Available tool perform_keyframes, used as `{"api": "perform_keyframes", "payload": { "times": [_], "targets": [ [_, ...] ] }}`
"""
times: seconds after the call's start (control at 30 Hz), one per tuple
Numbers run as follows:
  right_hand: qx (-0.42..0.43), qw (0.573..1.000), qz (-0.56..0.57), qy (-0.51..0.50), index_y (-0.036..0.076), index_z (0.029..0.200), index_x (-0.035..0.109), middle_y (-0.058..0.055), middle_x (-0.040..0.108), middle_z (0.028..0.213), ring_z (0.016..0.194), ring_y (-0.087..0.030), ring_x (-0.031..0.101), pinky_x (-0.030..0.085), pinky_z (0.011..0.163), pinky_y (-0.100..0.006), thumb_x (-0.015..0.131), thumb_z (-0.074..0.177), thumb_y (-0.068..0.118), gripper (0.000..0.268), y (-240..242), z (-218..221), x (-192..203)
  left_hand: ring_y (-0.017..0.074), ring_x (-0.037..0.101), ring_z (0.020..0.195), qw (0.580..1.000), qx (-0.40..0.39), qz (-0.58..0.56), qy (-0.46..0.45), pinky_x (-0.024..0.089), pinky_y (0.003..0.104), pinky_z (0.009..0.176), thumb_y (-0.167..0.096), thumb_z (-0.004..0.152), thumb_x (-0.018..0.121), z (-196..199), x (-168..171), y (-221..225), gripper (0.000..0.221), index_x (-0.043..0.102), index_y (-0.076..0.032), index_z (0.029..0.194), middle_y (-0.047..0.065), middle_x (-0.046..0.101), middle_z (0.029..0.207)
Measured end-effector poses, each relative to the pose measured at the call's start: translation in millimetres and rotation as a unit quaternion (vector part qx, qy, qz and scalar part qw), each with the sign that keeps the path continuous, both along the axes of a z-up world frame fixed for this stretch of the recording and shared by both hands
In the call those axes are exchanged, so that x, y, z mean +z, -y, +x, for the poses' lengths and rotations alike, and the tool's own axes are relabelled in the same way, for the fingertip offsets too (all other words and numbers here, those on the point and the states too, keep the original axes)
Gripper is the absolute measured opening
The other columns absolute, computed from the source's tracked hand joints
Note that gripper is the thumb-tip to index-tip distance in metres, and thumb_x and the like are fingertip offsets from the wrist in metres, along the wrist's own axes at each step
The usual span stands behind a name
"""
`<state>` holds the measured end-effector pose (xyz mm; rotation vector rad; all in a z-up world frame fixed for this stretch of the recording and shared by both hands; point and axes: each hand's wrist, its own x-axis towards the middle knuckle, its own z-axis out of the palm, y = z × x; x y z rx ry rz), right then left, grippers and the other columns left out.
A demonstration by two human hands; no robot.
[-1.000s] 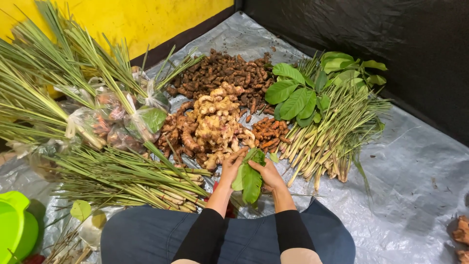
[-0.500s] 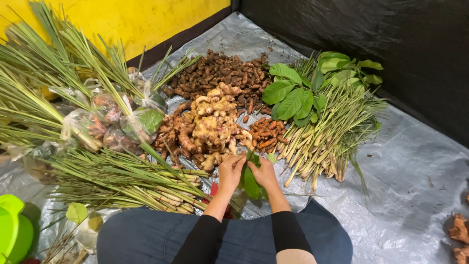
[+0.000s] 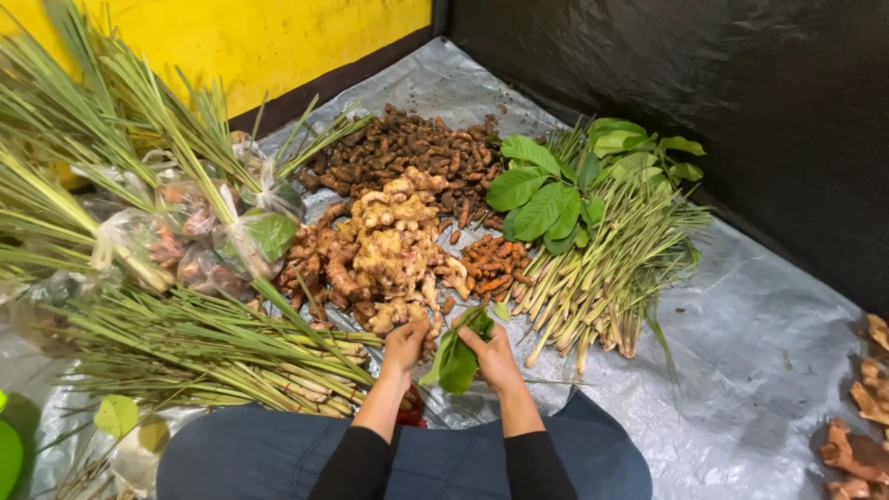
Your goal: Sorting and preparing harvested ginger roots and lemongrass stalks on a plastic sheet.
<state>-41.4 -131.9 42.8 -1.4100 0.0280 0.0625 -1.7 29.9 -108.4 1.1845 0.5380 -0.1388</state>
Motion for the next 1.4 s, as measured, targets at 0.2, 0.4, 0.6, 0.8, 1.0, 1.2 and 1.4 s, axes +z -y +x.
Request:
{"api": "perform_keyframes", "payload": {
  "times": [0.2, 0.4, 0.6, 0.8, 1.0, 1.2, 1.4],
  "targets": [
    [-0.134, 0.972, 0.132, -0.142, -0.010, 0.127, 0.061, -0.029, 0.073, 0.107, 0.087, -0.036, 0.076, 0.062, 0.074, -0.050, 0.079, 0.093, 0.016, 0.047, 38, 47, -91, 0.0422, 0.071, 0.100, 0.925, -0.147, 0.318, 0.144, 0.055, 0.050, 0.089, -0.018, 0.098, 0.059, -28, 44, -1, 0.017, 0.070, -0.005, 0.098, 0.023, 0.073, 0.093],
    [-0.052, 0.975, 0.042, -0.213, -0.006, 0.111, 0.068, -0.020, 0.069, 0.096, 0.080, -0.030, 0.067, 0.056, 0.071, -0.039, 0.074, 0.082, 0.008, 0.032, 27, 31, -44, 0.0322, 0.073, 0.105, 0.878, -0.244, 0.403, 0.086, 0.058, 0.038, 0.091, -0.027, 0.090, 0.058, -35, 68, 23, 0.041, 0.070, -0.007, 0.124, 0.017, 0.075, 0.114],
    [-0.085, 0.967, -0.027, -0.238, -0.010, 0.101, 0.075, -0.021, 0.075, 0.089, 0.072, -0.029, 0.068, 0.054, 0.066, -0.036, 0.075, 0.084, 0.003, 0.021, 17, 29, -32, 0.0347, 0.070, 0.090, 0.872, -0.226, 0.400, 0.170, 0.055, 0.042, 0.079, -0.022, 0.083, 0.059, -41, 58, 23, 0.027, 0.072, -0.007, 0.102, 0.014, 0.076, 0.101],
    [-0.303, 0.914, 0.171, -0.207, -0.004, 0.111, 0.071, -0.014, 0.070, 0.101, 0.087, -0.028, 0.065, 0.051, 0.077, -0.039, 0.076, 0.089, 0.010, 0.027, 61, 62, -113, 0.0088, 0.060, 0.053, 0.913, -0.205, 0.317, 0.155, 0.052, 0.021, 0.049, -0.023, 0.095, 0.063, -35, 39, 23, 0.037, 0.067, -0.012, 0.130, 0.010, 0.076, 0.118],
    [-0.416, 0.808, 0.366, -0.202, 0.002, 0.134, 0.057, -0.013, 0.061, 0.129, 0.112, -0.027, 0.062, 0.053, 0.099, -0.042, 0.051, 0.108, 0.022, 0.034, 93, 84, -120, 0.0128, 0.061, 0.067, 0.979, -0.143, 0.110, 0.093, 0.051, 0.024, 0.059, -0.012, 0.090, 0.073, -49, 1, 17, 0.035, 0.073, -0.005, 0.124, 0.009, 0.070, 0.094],
    [-0.405, 0.795, 0.406, -0.196, 0.003, 0.151, 0.035, -0.020, 0.044, 0.149, 0.132, -0.031, 0.050, 0.043, 0.114, -0.047, 0.045, 0.093, 0.014, 0.060, 101, 131, -58, 0.0154, 0.071, 0.084, 0.979, -0.169, 0.110, -0.014, 0.060, 0.024, 0.074, -0.020, 0.091, 0.071, -43, 32, 15, 0.045, 0.067, -0.010, 0.134, 0.009, 0.074, 0.110],
    [-0.402, 0.790, 0.445, -0.132, -0.007, 0.131, 0.054, -0.018, 0.062, 0.131, 0.113, -0.030, 0.065, 0.055, 0.102, -0.041, 0.056, 0.093, -0.003, 0.038, 159, 256, -133, 0.0172, 0.070, 0.086, 0.988, -0.150, 0.044, -0.013, 0.059, 0.028, 0.080, -0.023, 0.086, 0.075, -36, 22, 13, 0.050, 0.069, -0.007, 0.133, 0.011, 0.074, 0.102]
  ]
}}
